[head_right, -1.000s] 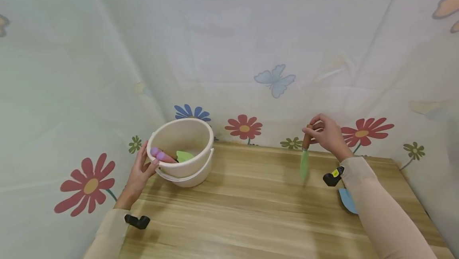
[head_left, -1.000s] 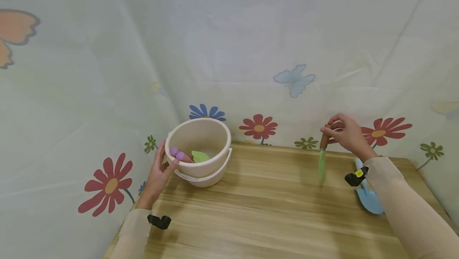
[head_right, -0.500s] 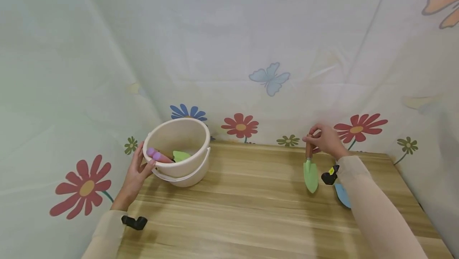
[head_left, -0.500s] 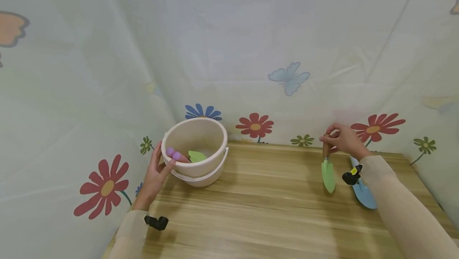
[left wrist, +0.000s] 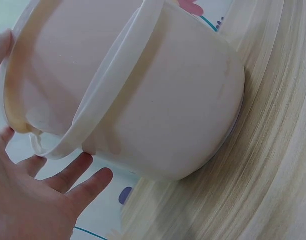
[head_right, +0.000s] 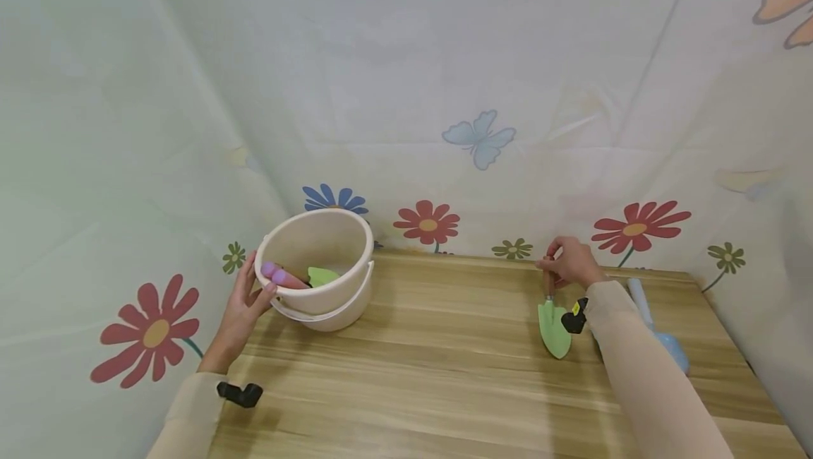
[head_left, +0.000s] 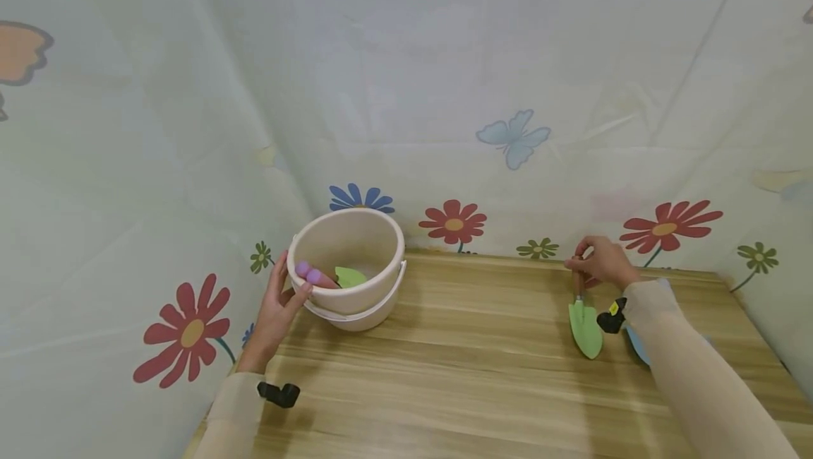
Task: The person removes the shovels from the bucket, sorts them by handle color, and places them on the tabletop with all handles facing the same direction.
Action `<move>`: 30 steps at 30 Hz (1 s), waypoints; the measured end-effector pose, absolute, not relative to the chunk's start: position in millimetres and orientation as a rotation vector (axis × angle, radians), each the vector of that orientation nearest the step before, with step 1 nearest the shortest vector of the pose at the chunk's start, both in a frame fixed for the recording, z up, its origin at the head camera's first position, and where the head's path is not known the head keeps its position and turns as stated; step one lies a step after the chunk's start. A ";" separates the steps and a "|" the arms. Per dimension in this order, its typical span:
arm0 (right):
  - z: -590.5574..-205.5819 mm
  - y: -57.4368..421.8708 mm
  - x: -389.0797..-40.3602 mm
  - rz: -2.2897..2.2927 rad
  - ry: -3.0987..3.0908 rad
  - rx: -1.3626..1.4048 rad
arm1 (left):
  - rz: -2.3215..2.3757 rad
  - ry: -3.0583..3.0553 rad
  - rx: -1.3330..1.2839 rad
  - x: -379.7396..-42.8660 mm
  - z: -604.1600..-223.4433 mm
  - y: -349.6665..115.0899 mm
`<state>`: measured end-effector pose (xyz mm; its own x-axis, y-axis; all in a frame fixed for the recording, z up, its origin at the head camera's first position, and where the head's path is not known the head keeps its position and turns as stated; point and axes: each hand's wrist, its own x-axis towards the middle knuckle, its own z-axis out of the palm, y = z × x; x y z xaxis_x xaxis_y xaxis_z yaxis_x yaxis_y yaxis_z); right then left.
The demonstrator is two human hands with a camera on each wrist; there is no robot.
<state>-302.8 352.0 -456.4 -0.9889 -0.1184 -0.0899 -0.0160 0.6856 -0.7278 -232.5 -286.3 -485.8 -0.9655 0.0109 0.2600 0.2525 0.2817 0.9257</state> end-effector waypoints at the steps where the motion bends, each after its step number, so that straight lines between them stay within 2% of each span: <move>1: -458.6 352.1 -302.9 -1.195 2.764 -0.106 | -1.756 -2.345 -0.245 -232.5 -485.9 -286.1; 30: -502.7 371.3 -295.0 -1.307 2.726 -0.073 | -1.754 -2.335 -0.246 -232.5 -485.6 -285.9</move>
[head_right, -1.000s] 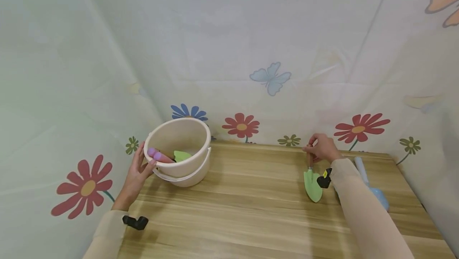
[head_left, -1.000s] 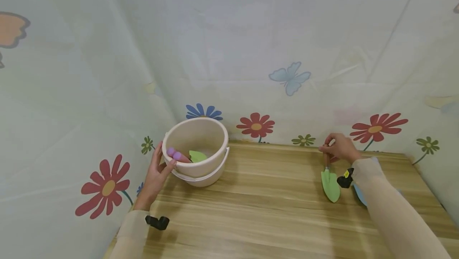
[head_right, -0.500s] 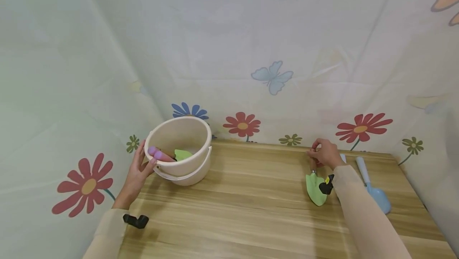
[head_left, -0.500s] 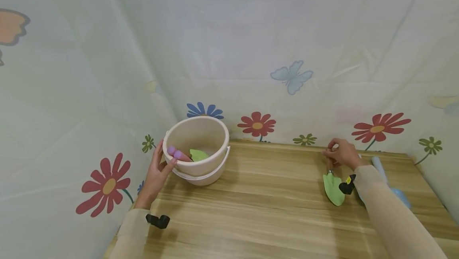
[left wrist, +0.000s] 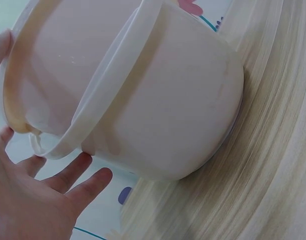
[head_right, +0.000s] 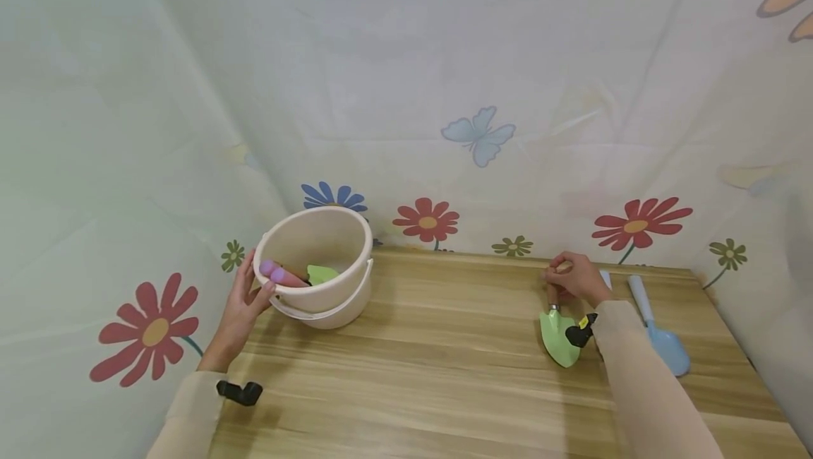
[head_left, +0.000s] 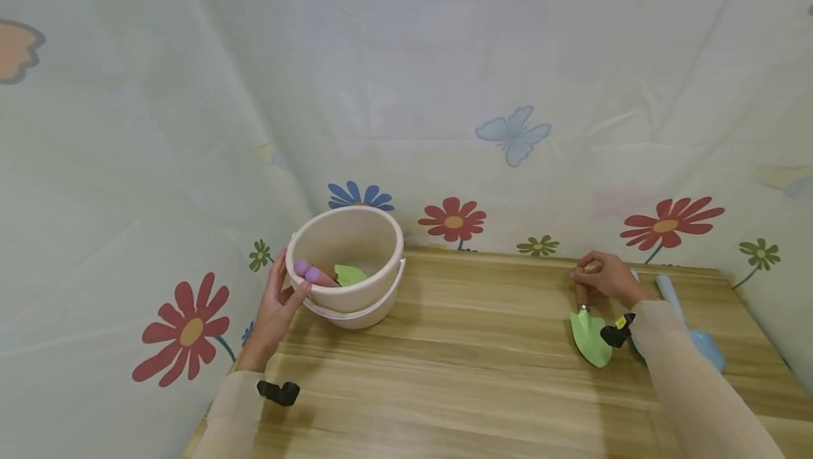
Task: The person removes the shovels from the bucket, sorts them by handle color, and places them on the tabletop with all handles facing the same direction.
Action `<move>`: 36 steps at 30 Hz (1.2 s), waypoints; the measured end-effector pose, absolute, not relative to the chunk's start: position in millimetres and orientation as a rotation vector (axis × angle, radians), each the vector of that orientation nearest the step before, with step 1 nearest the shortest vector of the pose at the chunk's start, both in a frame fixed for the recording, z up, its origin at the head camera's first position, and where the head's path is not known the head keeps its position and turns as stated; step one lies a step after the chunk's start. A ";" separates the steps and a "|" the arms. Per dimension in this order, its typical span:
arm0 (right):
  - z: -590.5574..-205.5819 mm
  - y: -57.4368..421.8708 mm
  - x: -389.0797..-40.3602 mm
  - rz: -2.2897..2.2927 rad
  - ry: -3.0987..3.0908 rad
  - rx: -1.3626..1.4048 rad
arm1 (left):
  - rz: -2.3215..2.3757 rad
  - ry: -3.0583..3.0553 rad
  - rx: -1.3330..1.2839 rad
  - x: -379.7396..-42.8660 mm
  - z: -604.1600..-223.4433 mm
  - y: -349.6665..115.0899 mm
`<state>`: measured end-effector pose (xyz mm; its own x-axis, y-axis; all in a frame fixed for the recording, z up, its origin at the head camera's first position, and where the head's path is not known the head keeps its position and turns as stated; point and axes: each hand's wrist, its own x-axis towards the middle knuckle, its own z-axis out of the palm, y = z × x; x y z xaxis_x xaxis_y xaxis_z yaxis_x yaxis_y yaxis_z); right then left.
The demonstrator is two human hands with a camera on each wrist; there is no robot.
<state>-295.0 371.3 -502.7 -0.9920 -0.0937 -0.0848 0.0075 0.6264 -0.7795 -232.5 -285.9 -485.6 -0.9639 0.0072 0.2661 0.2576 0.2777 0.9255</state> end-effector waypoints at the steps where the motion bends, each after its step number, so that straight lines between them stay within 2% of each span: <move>1: -503.9 371.3 -295.0 -1.305 2.736 -0.072 | -1.754 -2.333 -0.245 -232.4 -485.5 -285.7; 15: -524.6 376.6 -292.8 -1.545 2.592 -0.013 | -1.754 -2.332 -0.251 -231.0 -482.4 -283.2; 36: -531.1 369.1 -301.8 -1.564 2.595 0.004 | -1.771 -2.330 -0.257 -231.0 -482.2 -284.0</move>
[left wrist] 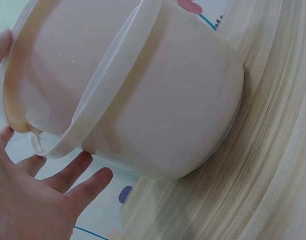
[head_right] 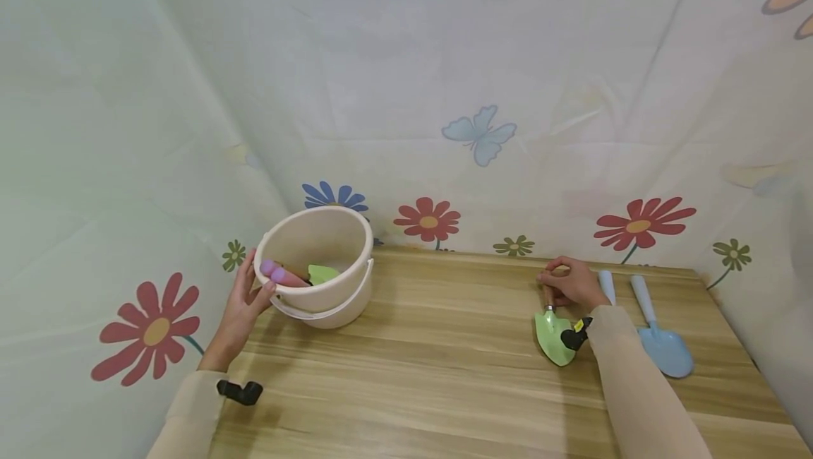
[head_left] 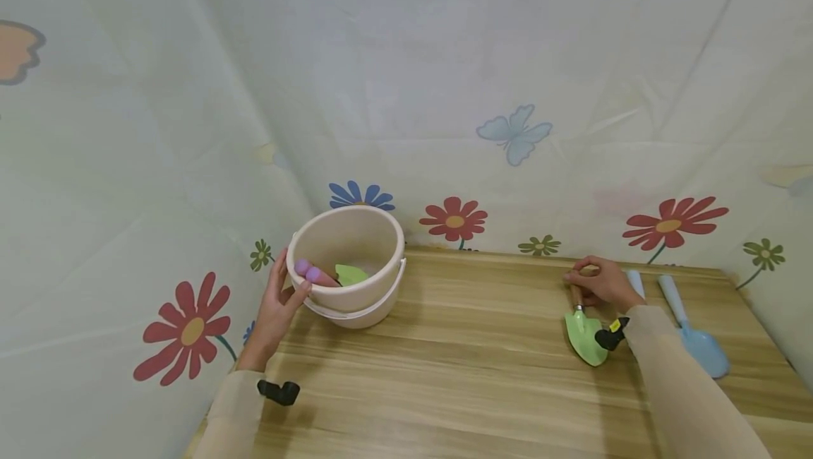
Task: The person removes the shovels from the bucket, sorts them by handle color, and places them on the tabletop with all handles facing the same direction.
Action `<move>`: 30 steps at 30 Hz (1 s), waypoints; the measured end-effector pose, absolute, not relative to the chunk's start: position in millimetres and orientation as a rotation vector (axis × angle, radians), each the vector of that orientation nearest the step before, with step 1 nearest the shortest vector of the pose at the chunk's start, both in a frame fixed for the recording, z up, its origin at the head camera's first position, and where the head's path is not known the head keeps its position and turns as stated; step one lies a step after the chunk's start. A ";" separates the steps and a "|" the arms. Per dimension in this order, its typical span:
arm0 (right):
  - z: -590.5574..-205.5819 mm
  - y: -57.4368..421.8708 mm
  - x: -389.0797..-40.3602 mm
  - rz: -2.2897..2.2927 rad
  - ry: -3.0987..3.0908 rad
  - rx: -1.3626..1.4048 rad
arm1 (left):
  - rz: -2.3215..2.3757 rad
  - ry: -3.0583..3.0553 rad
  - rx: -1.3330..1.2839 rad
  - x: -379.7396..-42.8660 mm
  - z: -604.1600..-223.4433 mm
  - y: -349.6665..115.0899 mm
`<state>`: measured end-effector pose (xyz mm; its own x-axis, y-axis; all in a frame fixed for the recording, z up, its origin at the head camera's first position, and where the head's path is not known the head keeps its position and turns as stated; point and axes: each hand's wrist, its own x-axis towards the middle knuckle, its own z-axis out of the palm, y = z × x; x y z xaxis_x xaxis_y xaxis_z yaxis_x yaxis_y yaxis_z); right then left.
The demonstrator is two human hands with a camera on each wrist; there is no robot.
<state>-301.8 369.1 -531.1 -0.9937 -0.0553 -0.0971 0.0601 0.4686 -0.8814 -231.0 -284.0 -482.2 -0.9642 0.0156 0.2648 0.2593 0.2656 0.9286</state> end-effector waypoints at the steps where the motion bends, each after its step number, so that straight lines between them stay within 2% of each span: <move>1: -531.4 369.1 -302.1 -1.563 2.595 0.003 | -1.774 -2.327 -0.258 -230.7 -482.2 -284.1; 17: -529.9 370.4 -301.6 -1.535 2.611 -0.007 | -1.772 -2.333 -0.251 -229.8 -481.4 -284.6; 30: -498.1 379.9 -294.8 -1.358 2.597 -0.104 | -1.771 -2.343 -0.244 -230.5 -482.5 -286.0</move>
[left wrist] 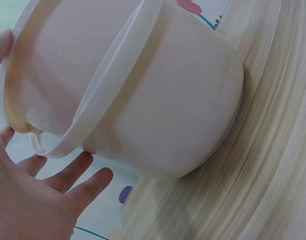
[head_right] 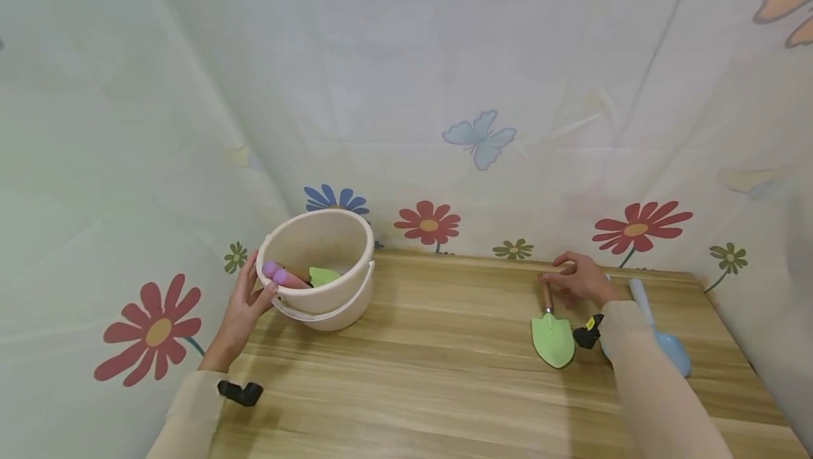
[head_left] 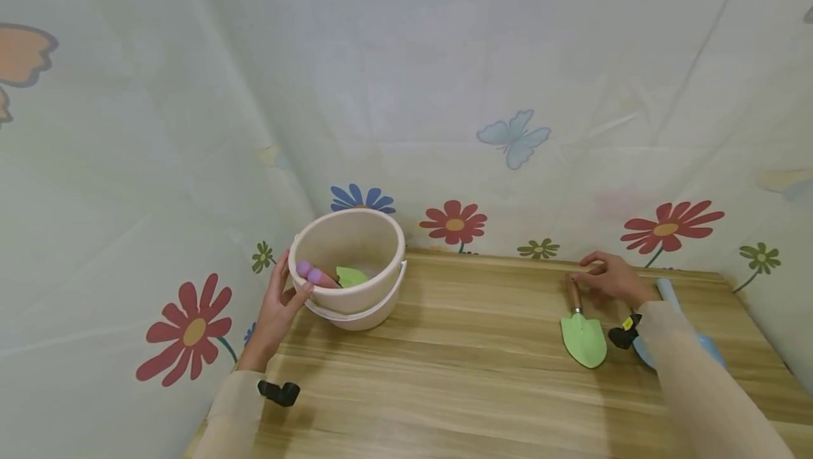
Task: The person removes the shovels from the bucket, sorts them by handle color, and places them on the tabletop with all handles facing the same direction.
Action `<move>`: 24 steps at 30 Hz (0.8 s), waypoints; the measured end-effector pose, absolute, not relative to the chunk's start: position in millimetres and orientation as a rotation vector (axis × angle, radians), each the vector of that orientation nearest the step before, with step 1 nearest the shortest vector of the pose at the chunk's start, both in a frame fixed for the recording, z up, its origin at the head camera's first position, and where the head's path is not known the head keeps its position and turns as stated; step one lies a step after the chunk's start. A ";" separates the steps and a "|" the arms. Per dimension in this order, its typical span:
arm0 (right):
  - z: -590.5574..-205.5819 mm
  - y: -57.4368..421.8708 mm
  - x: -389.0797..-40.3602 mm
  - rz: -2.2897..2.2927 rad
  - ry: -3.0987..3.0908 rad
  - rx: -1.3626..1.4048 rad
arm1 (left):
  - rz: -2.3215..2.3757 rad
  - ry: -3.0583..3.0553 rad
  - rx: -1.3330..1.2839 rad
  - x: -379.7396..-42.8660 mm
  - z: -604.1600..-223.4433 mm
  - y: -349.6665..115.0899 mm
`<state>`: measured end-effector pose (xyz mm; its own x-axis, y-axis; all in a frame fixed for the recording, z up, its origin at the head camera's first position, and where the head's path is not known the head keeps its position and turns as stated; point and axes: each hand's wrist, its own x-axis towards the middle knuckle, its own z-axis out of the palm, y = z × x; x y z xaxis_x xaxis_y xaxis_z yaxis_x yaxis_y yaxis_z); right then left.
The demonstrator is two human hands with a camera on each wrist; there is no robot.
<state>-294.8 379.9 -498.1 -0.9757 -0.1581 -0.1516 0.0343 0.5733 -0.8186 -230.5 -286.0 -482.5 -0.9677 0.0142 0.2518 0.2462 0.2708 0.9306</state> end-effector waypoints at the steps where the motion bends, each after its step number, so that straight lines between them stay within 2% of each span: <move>1: -494.9 380.7 -294.1 -1.347 2.603 -0.103 | -1.772 -2.345 -0.243 -230.3 -482.7 -286.2; 9: -473.3 381.5 -286.9 -1.298 2.661 -0.110 | -1.775 -2.353 -0.236 -231.3 -484.8 -287.9; 24: -463.4 378.4 -293.2 -1.231 2.747 -0.204 | -1.738 -2.372 -0.248 -232.5 -485.4 -287.9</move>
<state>-293.2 378.4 -463.4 -0.9832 -0.1729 -0.0577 -0.0720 0.6591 -0.7486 -232.5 -287.9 -485.4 -0.9679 0.0224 0.2505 0.2456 0.2982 0.9224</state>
